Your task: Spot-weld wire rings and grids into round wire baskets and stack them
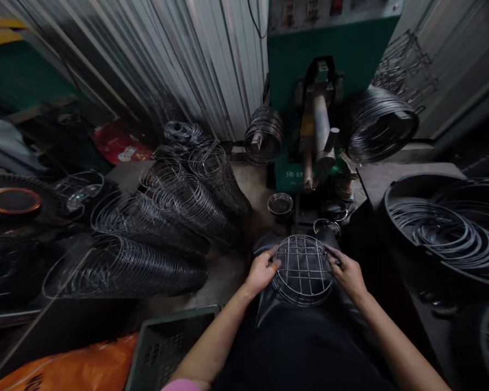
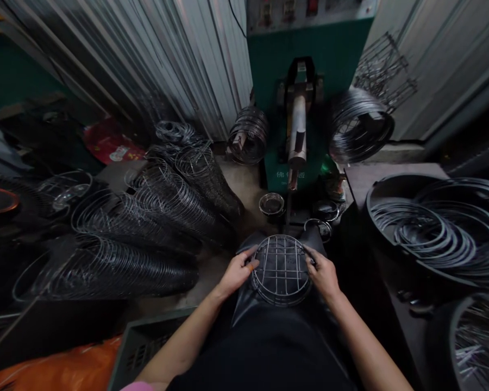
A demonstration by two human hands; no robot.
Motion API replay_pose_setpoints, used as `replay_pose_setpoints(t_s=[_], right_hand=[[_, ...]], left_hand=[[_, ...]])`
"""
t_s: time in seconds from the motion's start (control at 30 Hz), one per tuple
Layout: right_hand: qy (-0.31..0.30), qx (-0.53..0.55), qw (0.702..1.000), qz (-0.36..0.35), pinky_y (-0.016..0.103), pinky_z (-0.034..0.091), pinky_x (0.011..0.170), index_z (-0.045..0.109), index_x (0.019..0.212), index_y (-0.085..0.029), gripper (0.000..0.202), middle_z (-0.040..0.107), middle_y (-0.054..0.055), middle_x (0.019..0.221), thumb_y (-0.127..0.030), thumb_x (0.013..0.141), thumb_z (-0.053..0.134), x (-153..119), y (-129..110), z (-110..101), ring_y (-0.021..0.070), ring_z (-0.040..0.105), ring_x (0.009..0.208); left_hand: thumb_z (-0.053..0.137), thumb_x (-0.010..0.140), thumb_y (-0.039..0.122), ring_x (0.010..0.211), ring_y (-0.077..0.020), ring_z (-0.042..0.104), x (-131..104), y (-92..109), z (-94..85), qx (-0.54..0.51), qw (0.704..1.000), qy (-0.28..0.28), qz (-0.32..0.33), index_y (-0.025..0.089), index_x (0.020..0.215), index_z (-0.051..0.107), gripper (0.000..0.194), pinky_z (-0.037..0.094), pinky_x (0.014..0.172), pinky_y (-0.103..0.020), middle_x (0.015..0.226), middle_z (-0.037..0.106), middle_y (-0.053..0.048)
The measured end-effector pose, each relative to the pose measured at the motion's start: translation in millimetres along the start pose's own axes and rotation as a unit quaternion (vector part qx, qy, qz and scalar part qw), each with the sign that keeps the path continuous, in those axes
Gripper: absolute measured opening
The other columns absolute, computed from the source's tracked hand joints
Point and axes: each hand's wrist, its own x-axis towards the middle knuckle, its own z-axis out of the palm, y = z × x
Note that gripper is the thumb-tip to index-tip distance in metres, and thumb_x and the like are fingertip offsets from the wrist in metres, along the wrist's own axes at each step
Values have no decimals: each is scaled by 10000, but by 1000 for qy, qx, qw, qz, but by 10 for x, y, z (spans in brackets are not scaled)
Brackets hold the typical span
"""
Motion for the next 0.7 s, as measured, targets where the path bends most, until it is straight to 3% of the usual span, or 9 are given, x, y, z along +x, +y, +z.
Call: replay_pose_setpoints(t_s=[0.33,0.47,0.57,0.7], right_hand=[[-52,52,997,38,351,493,835,653,1036,-182,368,684,77,997,-389,784,482,152,32,-27,245,624,946],[-84,86,990,78,356,487,847,652,1041,-177,389,681,80,1008,-410,754,532,156,-4,-87,256,619,957],[-102,117,982,107,362,456,901,629,1086,-181,429,661,74,1064,-432,746,557,112,-30,-120,253,593,1010],[-83,139,979,126,367,411,950,600,1131,-182,477,636,70,1116,-460,744,563,5,-18,-76,246,554,1072]], left_hand=[[440,801,245,1051,-206,544,-128,84,86,113,993,33,27,173,1249,482,455,410,940,-328,1123,594,-85],[369,855,304,1109,-210,510,-166,49,72,140,990,9,26,160,1300,416,470,384,970,-329,1173,553,-108],[451,800,516,1155,-251,463,-219,47,22,183,982,-46,32,157,1370,283,695,367,977,-364,1214,503,-131],[630,518,695,1143,-324,435,-269,73,7,234,969,-80,20,131,1409,118,1172,344,963,-444,1222,469,-170]])
